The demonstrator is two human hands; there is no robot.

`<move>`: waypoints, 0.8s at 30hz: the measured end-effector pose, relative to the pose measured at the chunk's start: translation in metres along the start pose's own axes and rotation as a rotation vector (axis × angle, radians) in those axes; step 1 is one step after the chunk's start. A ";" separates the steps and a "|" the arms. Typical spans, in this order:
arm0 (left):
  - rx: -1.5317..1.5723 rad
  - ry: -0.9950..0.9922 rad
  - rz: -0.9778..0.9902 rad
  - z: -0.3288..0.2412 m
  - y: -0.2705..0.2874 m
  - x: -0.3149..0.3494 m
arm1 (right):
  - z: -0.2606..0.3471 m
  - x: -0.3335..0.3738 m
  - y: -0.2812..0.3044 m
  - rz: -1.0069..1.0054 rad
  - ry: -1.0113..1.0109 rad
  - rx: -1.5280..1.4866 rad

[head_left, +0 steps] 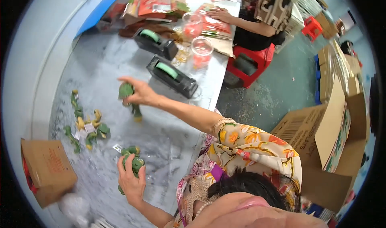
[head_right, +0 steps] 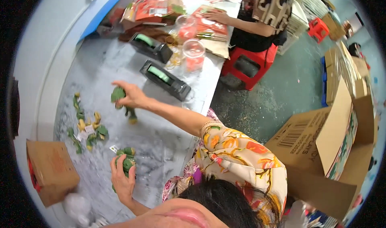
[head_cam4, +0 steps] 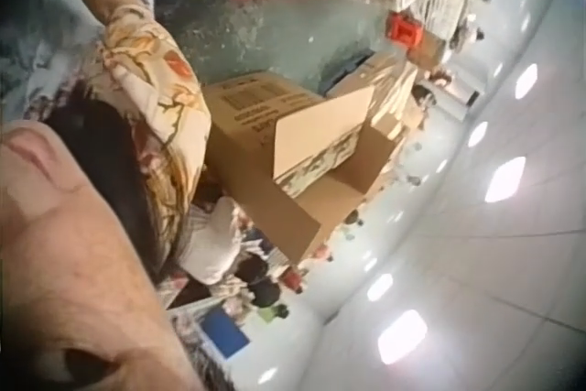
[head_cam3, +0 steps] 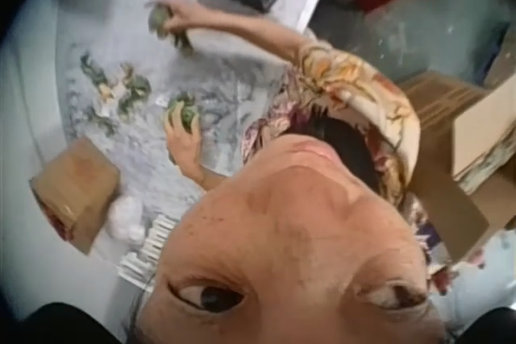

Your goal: Packaging toy dinosaur figurines into plastic trays and placing them into cardboard boxes.

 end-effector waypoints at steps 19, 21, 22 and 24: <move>-0.007 0.056 -0.045 0.036 0.000 0.003 | -0.007 0.027 -0.174 1.245 0.138 -0.052; -0.019 0.091 -0.033 0.034 -0.004 0.007 | -0.024 0.033 -0.181 1.097 0.036 0.236; -0.007 0.105 -0.026 0.029 -0.006 0.007 | -0.023 0.033 -0.174 1.121 0.043 0.228; -0.009 0.108 -0.003 0.031 -0.009 0.009 | -0.020 0.033 -0.155 1.034 0.026 0.261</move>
Point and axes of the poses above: each hand's wrist, its own x-axis away from the middle knuckle, its own y-axis out of the back of the hand, z = x × y, the point moved 6 cm from there along -x, towards the middle knuckle, and after that the axes turned 1 degree about -x, right-handed, at the moved point
